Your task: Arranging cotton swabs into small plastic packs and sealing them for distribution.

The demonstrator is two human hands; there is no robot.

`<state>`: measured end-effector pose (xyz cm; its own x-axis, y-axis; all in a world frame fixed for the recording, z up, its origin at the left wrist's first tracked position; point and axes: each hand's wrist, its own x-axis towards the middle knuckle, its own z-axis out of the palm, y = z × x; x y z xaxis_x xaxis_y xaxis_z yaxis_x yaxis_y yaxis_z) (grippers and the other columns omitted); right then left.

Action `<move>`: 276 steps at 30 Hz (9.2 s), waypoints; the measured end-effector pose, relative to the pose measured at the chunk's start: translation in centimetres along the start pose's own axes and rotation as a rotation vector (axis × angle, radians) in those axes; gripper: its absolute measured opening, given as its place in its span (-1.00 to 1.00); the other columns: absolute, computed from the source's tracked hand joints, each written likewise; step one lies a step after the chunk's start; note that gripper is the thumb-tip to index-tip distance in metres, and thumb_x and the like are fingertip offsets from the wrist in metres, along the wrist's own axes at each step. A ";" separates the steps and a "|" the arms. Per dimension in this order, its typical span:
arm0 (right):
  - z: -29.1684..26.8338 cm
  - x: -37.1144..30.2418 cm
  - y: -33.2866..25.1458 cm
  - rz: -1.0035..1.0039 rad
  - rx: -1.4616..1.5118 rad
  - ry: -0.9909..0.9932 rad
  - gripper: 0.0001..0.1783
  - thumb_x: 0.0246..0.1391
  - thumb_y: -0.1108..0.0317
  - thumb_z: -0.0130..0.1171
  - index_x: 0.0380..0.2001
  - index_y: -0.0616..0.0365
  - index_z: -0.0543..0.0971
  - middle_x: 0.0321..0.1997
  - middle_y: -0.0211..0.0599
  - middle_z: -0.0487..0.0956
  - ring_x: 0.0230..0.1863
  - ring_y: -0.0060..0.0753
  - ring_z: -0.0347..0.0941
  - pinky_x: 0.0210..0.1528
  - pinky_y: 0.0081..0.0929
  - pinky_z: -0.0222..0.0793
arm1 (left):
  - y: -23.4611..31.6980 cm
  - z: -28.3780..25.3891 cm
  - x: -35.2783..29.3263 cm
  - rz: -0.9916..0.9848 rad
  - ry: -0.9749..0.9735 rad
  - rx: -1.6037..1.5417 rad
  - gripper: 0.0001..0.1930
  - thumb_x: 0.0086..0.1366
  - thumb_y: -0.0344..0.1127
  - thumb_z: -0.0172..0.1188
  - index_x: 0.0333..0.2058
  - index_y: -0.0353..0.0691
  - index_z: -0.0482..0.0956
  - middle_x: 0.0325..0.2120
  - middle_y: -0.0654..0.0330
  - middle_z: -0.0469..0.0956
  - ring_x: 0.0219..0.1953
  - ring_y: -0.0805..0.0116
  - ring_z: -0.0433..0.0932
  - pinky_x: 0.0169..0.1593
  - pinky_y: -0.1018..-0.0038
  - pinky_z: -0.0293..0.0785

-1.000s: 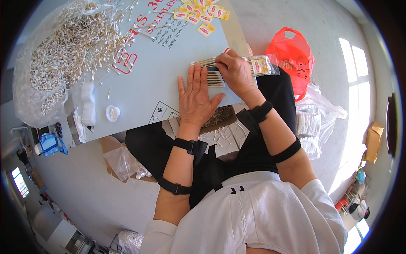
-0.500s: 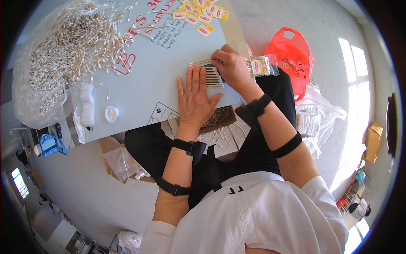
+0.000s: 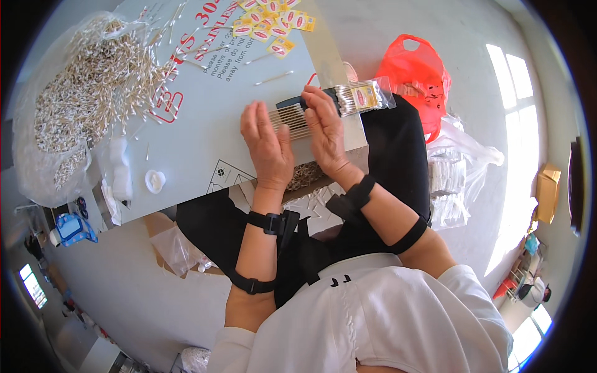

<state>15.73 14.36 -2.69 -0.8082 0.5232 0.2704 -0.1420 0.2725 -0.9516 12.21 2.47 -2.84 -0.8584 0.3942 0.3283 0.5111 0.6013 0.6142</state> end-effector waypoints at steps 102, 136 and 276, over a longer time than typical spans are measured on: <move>-9.8 2.3 5.5 1.013 1.055 0.407 -0.78 0.06 0.40 0.33 -0.22 0.13 0.54 -0.38 -0.48 0.54 -0.47 -0.67 0.35 -0.48 -0.73 0.26 | 4.6 3.2 2.4 0.259 -0.121 0.032 -0.75 -0.14 -0.48 0.37 -0.42 -0.19 0.53 -0.24 0.23 0.46 -0.02 0.13 0.40 0.08 0.19 0.21; -8.7 2.9 4.2 0.952 0.797 0.441 -0.71 -0.11 0.53 0.44 -0.33 0.07 0.54 -0.50 -0.60 0.49 -0.62 -0.79 0.23 -0.61 -0.80 0.09 | 5.7 6.7 3.0 -0.061 0.100 -0.540 -0.47 0.46 -0.18 -0.05 0.27 -0.37 0.16 0.23 -0.14 0.21 0.28 -0.04 0.21 0.34 0.15 0.09; -10.1 -0.6 -4.1 0.228 0.144 -0.205 -0.72 -0.05 0.66 0.26 -0.20 0.26 0.64 -0.33 -0.37 0.53 -0.35 -0.61 0.52 -0.30 -0.64 0.44 | 7.5 -0.6 3.8 -0.467 -0.518 -0.948 -0.84 0.12 -0.45 0.35 -0.31 -0.35 0.64 -0.43 0.20 0.64 -0.36 0.51 0.57 -0.18 0.57 0.49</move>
<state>22.53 21.09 2.55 -0.9245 0.3804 0.0267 -0.0113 0.0428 -0.9990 12.71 8.06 3.42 -0.7215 0.6390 -0.2667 -0.2737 0.0906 0.9575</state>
